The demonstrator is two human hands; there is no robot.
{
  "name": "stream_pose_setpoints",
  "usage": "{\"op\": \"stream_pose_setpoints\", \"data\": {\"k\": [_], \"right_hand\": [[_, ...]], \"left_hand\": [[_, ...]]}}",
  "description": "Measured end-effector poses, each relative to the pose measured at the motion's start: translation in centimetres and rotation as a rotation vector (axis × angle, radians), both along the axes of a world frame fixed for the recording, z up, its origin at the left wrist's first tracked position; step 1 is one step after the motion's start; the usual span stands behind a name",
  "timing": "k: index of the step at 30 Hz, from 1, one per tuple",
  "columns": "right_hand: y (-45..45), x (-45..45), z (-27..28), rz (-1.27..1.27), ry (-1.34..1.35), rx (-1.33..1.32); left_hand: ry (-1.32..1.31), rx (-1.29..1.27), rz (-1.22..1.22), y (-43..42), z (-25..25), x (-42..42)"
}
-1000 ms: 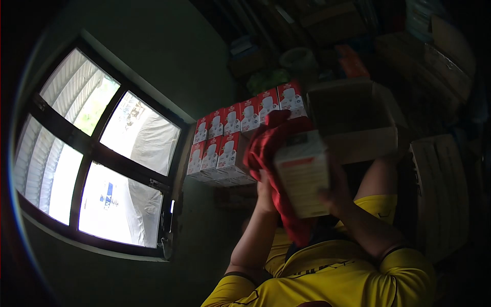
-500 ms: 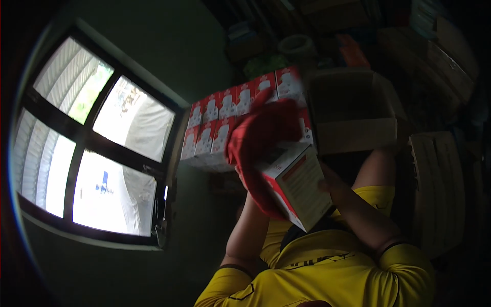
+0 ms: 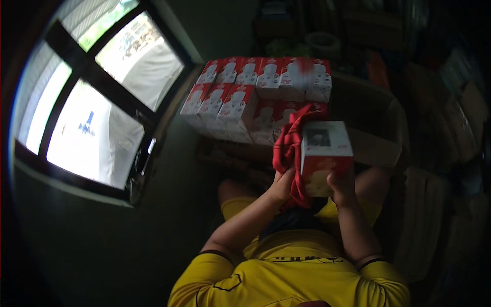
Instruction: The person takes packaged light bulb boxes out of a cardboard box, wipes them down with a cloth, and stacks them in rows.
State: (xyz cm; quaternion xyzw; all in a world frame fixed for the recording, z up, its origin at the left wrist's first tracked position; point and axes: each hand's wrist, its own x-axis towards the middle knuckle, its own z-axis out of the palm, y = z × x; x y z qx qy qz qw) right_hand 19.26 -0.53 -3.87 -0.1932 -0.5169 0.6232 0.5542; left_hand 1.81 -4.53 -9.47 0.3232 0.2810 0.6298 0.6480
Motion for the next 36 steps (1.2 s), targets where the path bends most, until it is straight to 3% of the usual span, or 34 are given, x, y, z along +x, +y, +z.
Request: {"op": "stream_pose_setpoints", "data": {"k": [1, 5, 6, 7, 9, 12, 16, 21, 27, 28, 31, 34, 36], "right_hand": [[0.2, 0.2, 0.0, -0.024, -0.041, -0.034], [2.1, -0.9, -0.2, -0.263, 0.136, -0.038], [4.3, -0.1, -2.9, -0.19, 0.214, -0.151], [5.5, -0.5, -1.7, -0.125, 0.409, -0.377], [6.6, -2.5, 3.3, -0.241, 0.347, -0.459], [12.0, -2.9, 2.7, 0.234, 0.203, -0.467], [13.4, -8.0, 3.4, 0.389, -0.021, -0.568], [14.0, -12.4, 3.0, 0.524, -0.128, -0.608], [11.7, -15.5, 2.4, 0.313, -0.205, -0.386], [11.2, -15.4, 2.4, 0.395, -0.257, -0.273], [10.9, -16.0, 0.8, 0.259, -0.463, 0.182], [10.7, -16.3, 0.4, 0.15, -0.565, 0.334], [11.0, -16.3, 0.0, 0.199, -0.552, 0.294]], "left_hand": [[0.092, 0.026, -0.035, 0.1, 0.3, 0.0], [0.013, 0.169, 0.256, 0.0, 3.2, 1.8], [0.026, 0.178, 0.299, 0.7, 2.4, 0.6], [0.125, 0.163, 0.304, 0.7, 3.4, -1.2], [0.318, 0.153, 0.374, -0.3, 5.0, -4.6], [0.29, 0.031, 0.512, -4.0, 4.0, -9.8], [0.166, 0.019, 0.693, -10.8, 5.5, -14.9], [-0.029, 0.109, 0.953, -19.5, 3.1, -18.6], [0.011, 0.143, 1.182, -26.6, 1.8, -20.3], [0.017, 0.147, 1.2, -27.2, 2.2, -20.4], [0.051, 0.149, 1.233, -28.3, 2.7, -20.5], [0.064, 0.152, 1.271, -27.9, 3.3, -21.0], [0.072, 0.175, 1.265, -27.2, 3.7, -21.3]]}}
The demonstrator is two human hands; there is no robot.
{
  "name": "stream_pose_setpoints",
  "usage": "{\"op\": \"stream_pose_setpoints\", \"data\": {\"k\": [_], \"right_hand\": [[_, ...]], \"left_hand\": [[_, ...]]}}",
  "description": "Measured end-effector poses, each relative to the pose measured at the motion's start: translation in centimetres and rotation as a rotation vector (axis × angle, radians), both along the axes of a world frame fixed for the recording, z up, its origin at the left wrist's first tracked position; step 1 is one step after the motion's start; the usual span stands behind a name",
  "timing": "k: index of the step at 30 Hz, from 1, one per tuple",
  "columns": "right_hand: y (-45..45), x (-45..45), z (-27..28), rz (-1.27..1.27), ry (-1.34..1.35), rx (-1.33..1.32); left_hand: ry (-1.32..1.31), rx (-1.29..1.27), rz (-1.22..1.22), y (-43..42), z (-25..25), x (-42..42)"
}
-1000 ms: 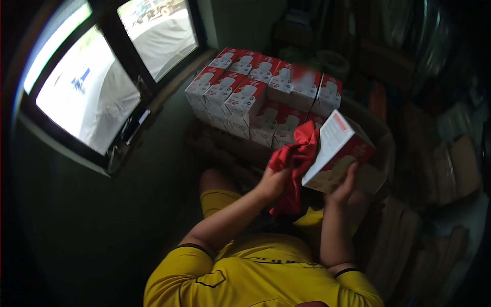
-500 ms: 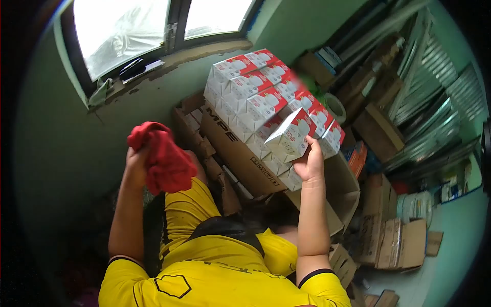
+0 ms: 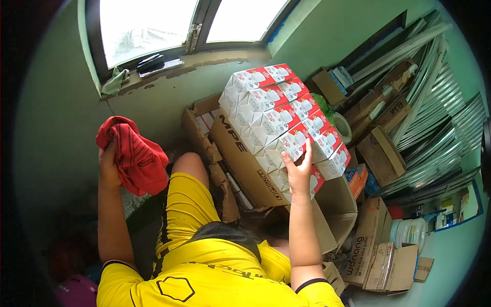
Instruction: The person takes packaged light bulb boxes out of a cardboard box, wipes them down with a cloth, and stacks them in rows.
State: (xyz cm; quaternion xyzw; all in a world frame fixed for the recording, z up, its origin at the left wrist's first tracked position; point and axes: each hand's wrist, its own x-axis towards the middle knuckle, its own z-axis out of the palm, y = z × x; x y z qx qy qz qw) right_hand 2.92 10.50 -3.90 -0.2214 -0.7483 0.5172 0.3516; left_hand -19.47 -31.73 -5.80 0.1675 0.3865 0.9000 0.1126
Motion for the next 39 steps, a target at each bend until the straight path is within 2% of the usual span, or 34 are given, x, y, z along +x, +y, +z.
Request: {"op": "stream_pose_setpoints", "data": {"k": [5, 9, 10, 11, 12, 14, 15, 16, 18, 20, 23, 26, 29, 32, 34, 36, 39], "right_hand": [[1.0, -0.1, -1.6, -0.035, 0.015, 0.073], [0.2, 0.8, -0.8, -0.076, 0.015, 0.162], [-1.0, 1.5, 1.0, -0.034, 0.077, 0.06], [-3.3, 2.2, 3.9, 0.02, 0.2, -0.157], [-5.3, 3.2, 7.1, 0.156, 0.221, -0.188], [-7.0, 6.7, 11.3, 0.659, 0.316, -0.26], [-8.2, 8.2, 12.8, 0.903, 0.464, -0.35], [-9.2, 9.3, 14.0, 1.081, 0.55, -0.275], [-10.4, 10.7, 16.1, 1.297, 0.642, -0.258], [-10.5, 11.5, 17.8, 1.389, 0.645, -0.3], [-11.3, 12.2, 17.4, 1.329, 0.752, -0.243], [-11.9, 12.2, 16.1, 1.18, 0.862, -0.113], [-11.6, 12.4, 15.2, 1.081, 0.848, -0.073], [-11.4, 12.9, 14.2, 1.005, 0.814, -0.056], [-10.7, 13.1, 13.4, 0.946, 0.765, -0.047], [-9.6, 12.9, 12.4, 0.883, 0.682, -0.047], [-7.4, 12.4, 11.8, 0.816, 0.568, -0.085]], "left_hand": [[0.033, 0.028, -0.074, 2.2, 0.2, -0.9], [0.016, 0.029, -0.092, 4.0, 0.1, -1.1], [0.011, 0.023, -0.074, 4.5, 0.4, -0.8], [0.013, 0.017, -0.049, 4.8, 0.7, -0.8], [0.029, 0.031, -0.068, 4.8, 0.6, -0.9], [0.049, 0.035, -0.127, 4.6, 0.0, -1.0], [0.034, 0.031, -0.112, 4.7, 0.0, -1.0], [0.029, 0.024, -0.106, 4.8, -0.1, -1.0], [0.02, 0.003, -0.086, 5.3, 0.2, -1.1], [0.021, -0.015, -0.048, 5.9, 0.4, -0.7], [0.09, -0.082, -0.121, 6.6, 1.3, -0.4], [0.256, -0.305, -0.024, 7.0, 0.9, -1.2], [0.213, -0.303, -0.03, 7.9, 1.5, -1.2], [0.248, -0.179, -0.205, 8.1, 1.5, -2.2], [0.311, -0.253, -0.055, 7.9, 0.1, -3.8], [0.465, -0.398, 0.045, 7.8, -0.7, -4.7], [0.875, -0.663, 0.15, 8.1, 0.3, -5.0]]}}
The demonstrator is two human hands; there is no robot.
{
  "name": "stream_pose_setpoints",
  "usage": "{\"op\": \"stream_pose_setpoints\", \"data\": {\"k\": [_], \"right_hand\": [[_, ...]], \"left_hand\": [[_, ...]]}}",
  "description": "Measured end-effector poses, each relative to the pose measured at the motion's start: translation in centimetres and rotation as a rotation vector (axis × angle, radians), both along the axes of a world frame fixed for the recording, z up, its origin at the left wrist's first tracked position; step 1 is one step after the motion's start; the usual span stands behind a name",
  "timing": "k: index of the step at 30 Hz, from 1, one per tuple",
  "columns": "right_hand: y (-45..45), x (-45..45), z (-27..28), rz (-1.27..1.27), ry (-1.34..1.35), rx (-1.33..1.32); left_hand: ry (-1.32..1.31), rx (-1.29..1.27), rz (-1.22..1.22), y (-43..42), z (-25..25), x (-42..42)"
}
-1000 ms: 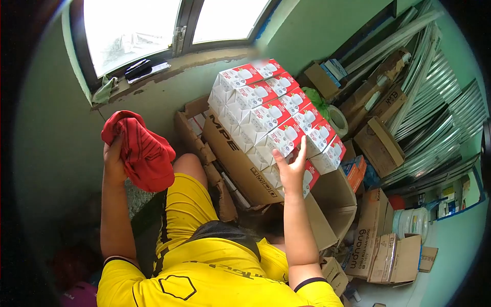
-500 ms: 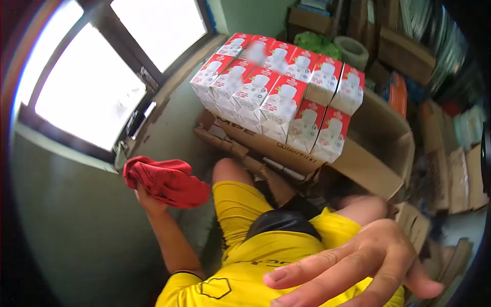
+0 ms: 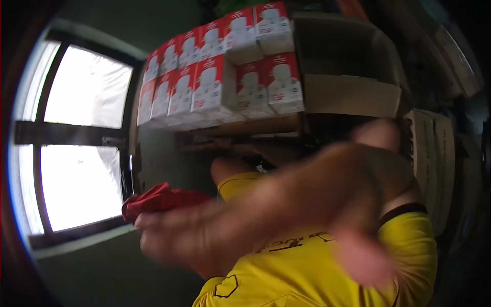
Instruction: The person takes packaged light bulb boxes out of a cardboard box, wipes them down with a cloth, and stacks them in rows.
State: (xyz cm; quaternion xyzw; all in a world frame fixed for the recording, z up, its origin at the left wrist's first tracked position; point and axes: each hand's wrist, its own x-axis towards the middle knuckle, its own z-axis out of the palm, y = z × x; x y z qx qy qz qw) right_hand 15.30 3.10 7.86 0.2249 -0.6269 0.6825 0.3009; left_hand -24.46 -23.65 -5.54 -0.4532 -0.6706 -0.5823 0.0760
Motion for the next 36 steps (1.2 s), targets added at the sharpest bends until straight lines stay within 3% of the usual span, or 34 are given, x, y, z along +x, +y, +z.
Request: {"op": "stream_pose_setpoints", "data": {"k": [3, 7, 9, 11, 13, 15, 17, 19, 21, 23, 24, 26, 29, 32, 35, 36], "right_hand": [[2.8, 1.0, -2.0, 0.015, -0.074, -0.102], [3.0, 3.6, -2.5, 0.22, 0.075, -0.249], [0.3, 4.9, -0.7, 0.407, 0.224, -0.328], [-1.2, 4.5, -0.4, 0.473, 0.423, -0.325], [-2.1, 3.0, -0.6, 0.439, 0.602, -0.265], [-2.2, 2.9, -0.2, 0.408, 0.653, -0.255], [-2.2, 3.2, 0.0, 0.392, 0.619, -0.259], [-2.4, 3.3, -0.2, 0.37, 0.608, -0.241], [-3.2, 2.3, -0.5, 0.336, 0.691, -0.227], [-2.7, 3.1, 0.6, 0.314, 0.589, -0.315], [-1.8, 5.7, 2.6, 0.307, 0.418, -0.41], [-1.4, 6.4, 2.8, 0.326, 0.365, -0.398], [-1.7, 4.4, 0.4, 0.347, 0.602, -0.178], [-1.2, 4.8, 2.1, 0.322, 0.591, -0.221], [-1.4, 5.4, 2.5, 0.259, 0.546, -0.253], [-0.7, 5.1, 1.9, 0.184, 0.55, -0.119]], "left_hand": [[0.266, -0.128, 0.065, -0.2, 0.6, -1.9], [0.111, -0.221, 0.045, -3.3, 0.4, -4.5], [-0.108, -0.098, 0.025, -2.9, 1.9, -3.2], [-0.483, 0.2, -0.071, -0.1, 2.5, -1.1], [-0.925, 0.447, -0.562, -0.5, 2.2, -3.1], [-0.958, 0.48, -0.62, 1.1, 2.8, -2.7], [-0.589, 0.298, -0.217, 2.5, 3.2, -1.3], [-0.23, 0.156, 0.0, 3.5, 2.9, -1.9], [-0.201, 0.138, -0.034, 3.3, 2.2, -3.6], [-0.499, 0.252, -0.317, 2.5, 1.4, -5.9], [-0.554, 0.243, -0.404, 2.9, 1.5, -6.1], [-0.666, 0.212, -0.573, 3.7, 2.0, -5.9], [-0.79, 0.314, -0.682, 5.7, 3.2, -2.9], [-0.791, 0.252, -0.28, 6.2, 3.1, -2.3], [-0.796, 0.257, -0.374, 6.2, 3.6, -1.6], [-0.796, 0.262, -0.48, 6.2, 3.8, -1.4]]}}
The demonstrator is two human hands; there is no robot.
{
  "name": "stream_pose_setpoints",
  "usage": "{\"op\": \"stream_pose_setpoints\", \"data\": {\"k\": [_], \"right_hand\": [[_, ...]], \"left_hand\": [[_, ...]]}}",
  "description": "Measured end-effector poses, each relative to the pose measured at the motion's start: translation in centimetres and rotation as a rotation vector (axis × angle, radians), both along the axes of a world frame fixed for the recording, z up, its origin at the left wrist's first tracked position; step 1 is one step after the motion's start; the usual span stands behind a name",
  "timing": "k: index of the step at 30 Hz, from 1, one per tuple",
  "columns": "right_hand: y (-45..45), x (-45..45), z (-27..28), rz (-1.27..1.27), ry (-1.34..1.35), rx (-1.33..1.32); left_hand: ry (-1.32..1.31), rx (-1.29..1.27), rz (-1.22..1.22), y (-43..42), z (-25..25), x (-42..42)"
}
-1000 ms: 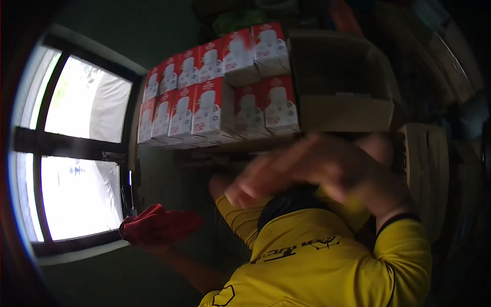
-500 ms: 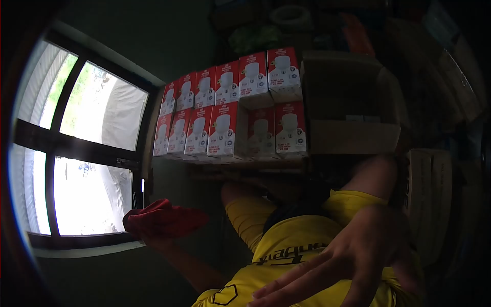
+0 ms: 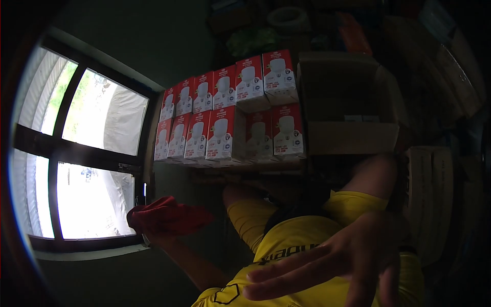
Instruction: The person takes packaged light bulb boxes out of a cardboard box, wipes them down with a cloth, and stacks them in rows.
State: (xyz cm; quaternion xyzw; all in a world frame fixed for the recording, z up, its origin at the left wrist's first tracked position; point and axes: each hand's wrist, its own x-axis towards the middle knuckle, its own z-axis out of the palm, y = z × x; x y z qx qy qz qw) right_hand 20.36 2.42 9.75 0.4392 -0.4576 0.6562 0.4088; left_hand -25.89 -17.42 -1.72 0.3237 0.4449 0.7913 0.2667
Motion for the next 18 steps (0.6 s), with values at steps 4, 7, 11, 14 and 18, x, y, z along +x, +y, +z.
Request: {"op": "stream_pose_setpoints", "data": {"k": [4, 7, 11, 14, 18], "right_hand": [[0.7, -0.5, -1.4, -0.416, 0.013, 0.176], [0.8, -0.7, -2.6, -0.593, 0.031, 0.183], [1.3, -0.3, -2.7, -0.655, 0.042, 0.122], [1.7, -0.4, -2.4, -0.746, 0.065, 0.094], [2.3, -0.4, -2.2, -0.83, 0.123, 0.123]], "left_hand": [[0.033, 0.054, 0.012, 0.2, 0.8, 1.2], [0.035, 0.014, 0.043, -0.4, -0.1, 0.2], [0.157, -0.071, -0.024, -1.7, -1.4, -1.8], [0.186, -0.148, 0.034, -2.2, -1.3, -2.1], [0.135, -0.132, 0.052, -1.4, -0.6, -0.8]]}}
